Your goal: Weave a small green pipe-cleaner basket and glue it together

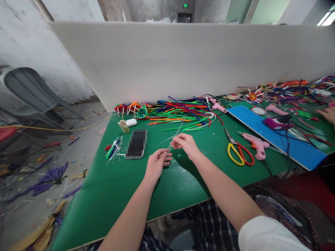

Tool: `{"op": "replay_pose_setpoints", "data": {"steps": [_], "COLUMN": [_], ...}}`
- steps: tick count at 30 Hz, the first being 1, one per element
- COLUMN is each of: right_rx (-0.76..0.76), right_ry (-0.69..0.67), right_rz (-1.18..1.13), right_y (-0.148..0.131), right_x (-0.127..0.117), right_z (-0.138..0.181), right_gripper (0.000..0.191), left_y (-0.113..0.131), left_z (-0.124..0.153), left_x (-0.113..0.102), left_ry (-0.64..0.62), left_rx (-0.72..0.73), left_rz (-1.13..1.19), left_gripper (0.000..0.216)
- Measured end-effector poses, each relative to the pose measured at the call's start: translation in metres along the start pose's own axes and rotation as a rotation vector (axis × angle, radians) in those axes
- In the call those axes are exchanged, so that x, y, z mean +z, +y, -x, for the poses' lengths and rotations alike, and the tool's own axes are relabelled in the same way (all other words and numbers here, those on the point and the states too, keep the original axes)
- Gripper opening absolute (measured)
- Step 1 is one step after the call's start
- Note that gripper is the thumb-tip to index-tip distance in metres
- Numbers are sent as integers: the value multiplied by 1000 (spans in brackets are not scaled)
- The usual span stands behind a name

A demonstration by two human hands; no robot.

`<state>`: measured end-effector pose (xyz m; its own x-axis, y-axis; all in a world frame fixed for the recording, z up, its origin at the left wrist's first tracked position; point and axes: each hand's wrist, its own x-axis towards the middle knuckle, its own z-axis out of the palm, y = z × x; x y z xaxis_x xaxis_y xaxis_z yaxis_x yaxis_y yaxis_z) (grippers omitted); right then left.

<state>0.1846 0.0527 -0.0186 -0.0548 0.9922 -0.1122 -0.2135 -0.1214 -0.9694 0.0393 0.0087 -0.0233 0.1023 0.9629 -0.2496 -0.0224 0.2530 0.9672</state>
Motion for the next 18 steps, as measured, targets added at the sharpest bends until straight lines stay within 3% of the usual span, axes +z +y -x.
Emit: {"op": "replay_pose_setpoints", "data": {"steps": [7, 10, 15, 18], "right_rx": [-51, -115, -260, -295], "right_ry": [126, 272, 627, 733], "right_rz": [-108, -172, -347, -411], "right_y": [-4, -11, -20, -19], "right_x": [-8, -22, -62, -79], "right_z": [-4, -9, -18, -22], "right_gripper": [19, 15, 13, 11], "left_y": [-4, -3, 10, 20], "left_z": [-6, -7, -13, -25], "left_x": [-12, -14, -17, -18], "left_ry": [-5, -4, -19, -6], "left_rx": [98, 191, 273, 330], "left_rz": [-221, -417, -764, -1006], "left_gripper": [29, 27, 29, 31]}}
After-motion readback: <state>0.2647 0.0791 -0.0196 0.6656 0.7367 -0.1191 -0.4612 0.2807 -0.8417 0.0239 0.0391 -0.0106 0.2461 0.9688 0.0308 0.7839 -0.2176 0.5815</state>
